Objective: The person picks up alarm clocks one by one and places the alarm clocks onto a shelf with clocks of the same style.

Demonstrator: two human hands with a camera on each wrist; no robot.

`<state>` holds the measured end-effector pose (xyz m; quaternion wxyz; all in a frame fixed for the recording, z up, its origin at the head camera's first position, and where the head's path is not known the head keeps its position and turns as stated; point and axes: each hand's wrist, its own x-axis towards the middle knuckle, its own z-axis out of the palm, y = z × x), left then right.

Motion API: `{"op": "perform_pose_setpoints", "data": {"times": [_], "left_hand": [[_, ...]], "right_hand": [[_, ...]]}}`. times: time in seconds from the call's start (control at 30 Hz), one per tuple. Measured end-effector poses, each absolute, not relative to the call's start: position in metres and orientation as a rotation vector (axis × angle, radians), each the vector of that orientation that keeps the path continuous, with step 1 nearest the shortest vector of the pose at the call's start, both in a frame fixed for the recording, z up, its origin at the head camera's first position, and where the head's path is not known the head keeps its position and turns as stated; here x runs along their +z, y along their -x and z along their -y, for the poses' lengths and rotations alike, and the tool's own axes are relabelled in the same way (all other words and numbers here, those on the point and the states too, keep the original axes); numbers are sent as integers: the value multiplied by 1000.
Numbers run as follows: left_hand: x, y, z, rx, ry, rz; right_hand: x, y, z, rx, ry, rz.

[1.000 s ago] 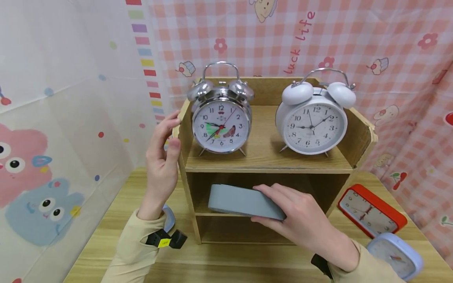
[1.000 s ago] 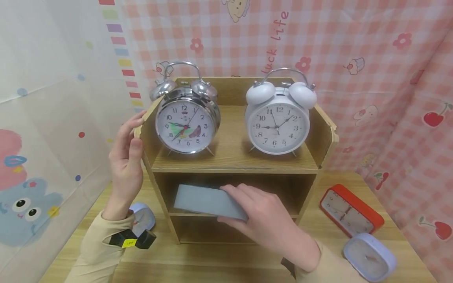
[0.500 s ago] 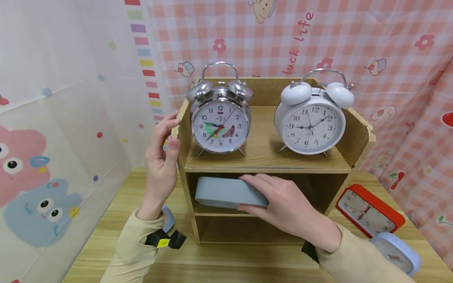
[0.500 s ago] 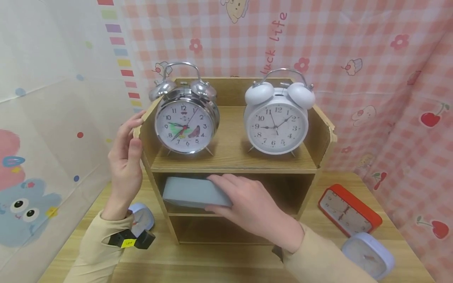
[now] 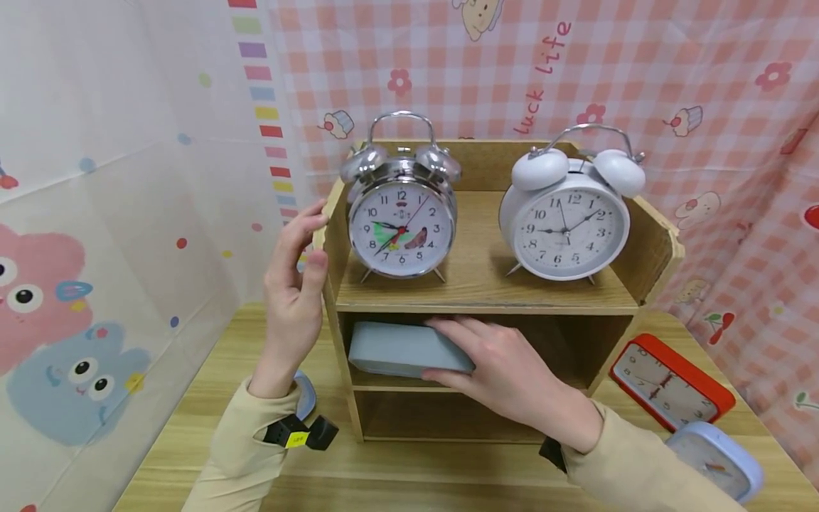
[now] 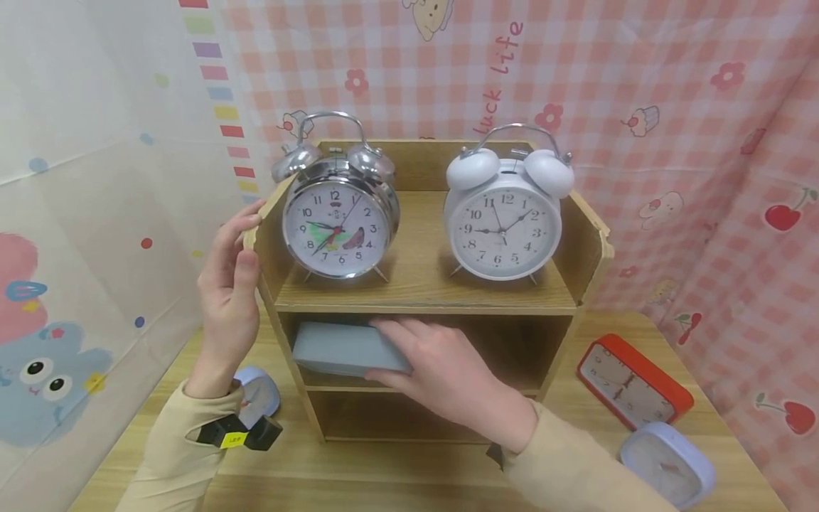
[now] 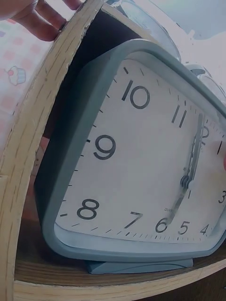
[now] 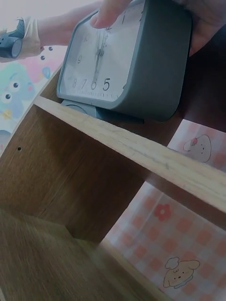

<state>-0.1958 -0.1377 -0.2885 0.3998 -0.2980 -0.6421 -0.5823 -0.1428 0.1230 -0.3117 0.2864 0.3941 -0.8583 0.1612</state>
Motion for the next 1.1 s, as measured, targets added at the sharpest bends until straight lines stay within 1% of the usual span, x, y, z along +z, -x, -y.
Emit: {"op": "perform_pose_setpoints", "data": {"times": [0.3,0.7,1.1], "left_hand": [[-288,196,137,-1472,750,1626],[-288,195,137,-1472,743,1631],[-287,195,138,-1461,741,1638]], "right_hand": [[-318,145,-122,335,-1090,2187],[-318,145,-118,46,-1118,1957],[-322,145,-113,-56,-1104,1815]]}}
